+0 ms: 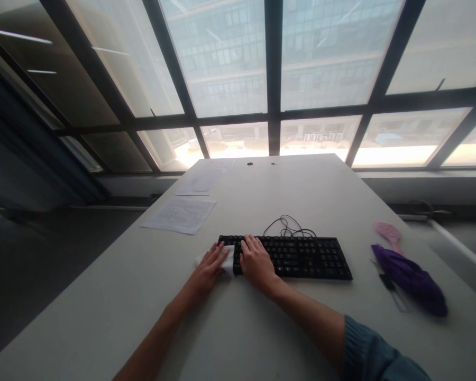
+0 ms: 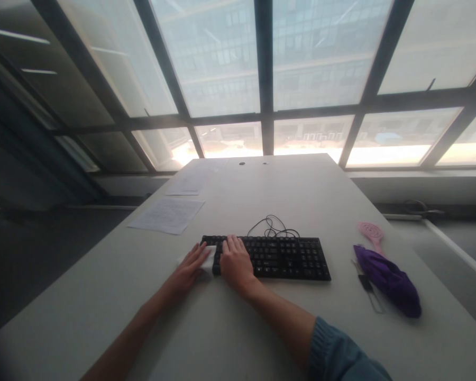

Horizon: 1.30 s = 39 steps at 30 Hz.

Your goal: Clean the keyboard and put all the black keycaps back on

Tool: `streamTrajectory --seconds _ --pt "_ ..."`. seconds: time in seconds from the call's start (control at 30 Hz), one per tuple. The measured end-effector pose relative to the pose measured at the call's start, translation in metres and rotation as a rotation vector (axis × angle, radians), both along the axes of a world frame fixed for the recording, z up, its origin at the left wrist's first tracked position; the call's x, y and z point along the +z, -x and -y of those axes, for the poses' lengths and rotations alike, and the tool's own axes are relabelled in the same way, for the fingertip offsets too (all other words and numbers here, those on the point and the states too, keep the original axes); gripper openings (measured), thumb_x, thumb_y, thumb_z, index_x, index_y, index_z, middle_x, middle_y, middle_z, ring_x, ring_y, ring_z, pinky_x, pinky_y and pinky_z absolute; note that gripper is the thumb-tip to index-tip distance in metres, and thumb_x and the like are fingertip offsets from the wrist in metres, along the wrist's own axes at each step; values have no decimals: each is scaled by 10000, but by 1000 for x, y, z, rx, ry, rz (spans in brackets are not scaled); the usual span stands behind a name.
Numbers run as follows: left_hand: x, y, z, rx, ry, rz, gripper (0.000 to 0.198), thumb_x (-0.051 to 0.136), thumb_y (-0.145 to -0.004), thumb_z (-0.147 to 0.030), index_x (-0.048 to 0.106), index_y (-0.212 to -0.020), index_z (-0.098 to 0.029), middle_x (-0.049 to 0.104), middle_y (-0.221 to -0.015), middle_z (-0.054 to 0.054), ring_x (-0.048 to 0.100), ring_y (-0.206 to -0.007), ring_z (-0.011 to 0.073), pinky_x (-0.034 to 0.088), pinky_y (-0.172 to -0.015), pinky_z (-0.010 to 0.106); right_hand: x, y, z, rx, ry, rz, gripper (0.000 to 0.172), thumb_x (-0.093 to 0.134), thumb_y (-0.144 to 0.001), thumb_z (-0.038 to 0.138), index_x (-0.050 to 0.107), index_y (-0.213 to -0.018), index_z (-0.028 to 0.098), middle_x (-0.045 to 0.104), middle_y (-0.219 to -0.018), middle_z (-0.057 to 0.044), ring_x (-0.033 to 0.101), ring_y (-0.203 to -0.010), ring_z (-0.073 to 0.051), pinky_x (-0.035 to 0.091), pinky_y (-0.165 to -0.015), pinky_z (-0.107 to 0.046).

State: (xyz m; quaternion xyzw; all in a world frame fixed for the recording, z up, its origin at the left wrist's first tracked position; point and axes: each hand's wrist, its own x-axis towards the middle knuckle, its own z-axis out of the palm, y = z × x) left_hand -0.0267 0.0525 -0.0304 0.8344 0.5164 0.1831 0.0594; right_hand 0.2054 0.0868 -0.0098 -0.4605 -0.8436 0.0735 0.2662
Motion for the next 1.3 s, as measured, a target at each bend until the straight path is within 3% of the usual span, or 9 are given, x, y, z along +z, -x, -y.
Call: streamTrajectory --seconds 0.23,0.47,0.67,0.97,1.3 --pt "10 11 2 12 50 34 624 408 -993 -166 274 -1583 -322 244 -1654 40 203 -1534 277 312 -1193 528 2 -1 0 3 -3 0 483 434 -998 253 547 -1422 51 475 -1528 -178 396 -1453 -280 283 -1234 -410" --pt "2 15 -1 8 35 25 611 427 -993 -193 296 -1581 -297 230 -1664 46 170 -1544 274 283 -1212 518 2 -1 0 4 -1 -1 480 450 -992 246 548 -1418 49 477 -1525 -184 398 -1450 -279 286 -1232 -418" --pt "-6 -1 -3 -6 -36 -42 585 450 -1002 -231 327 -1573 -270 261 -1649 98 179 -1542 294 288 -1204 545 1 0 -1 3 -11 4 484 447 -993 245 544 -1419 36 473 -1524 -195 397 -1450 -288 280 -1232 -418" --pt "-3 -27 1 -38 -108 -155 538 411 -1036 -291 343 -1566 -229 347 -1610 115 214 -1533 291 254 -1217 558 -2 0 -1 -2 -21 12 482 440 -995 251 551 -1413 38 463 -1533 -191 397 -1451 -284 269 -1233 -414" --pt "-6 -8 -4 8 -42 -28 545 404 -1033 -286 330 -1572 -261 270 -1648 89 161 -1547 289 276 -1213 544 3 -1 0 -3 -13 8 471 437 -996 249 559 -1405 48 487 -1517 -185 413 -1439 -286 289 -1225 -413"
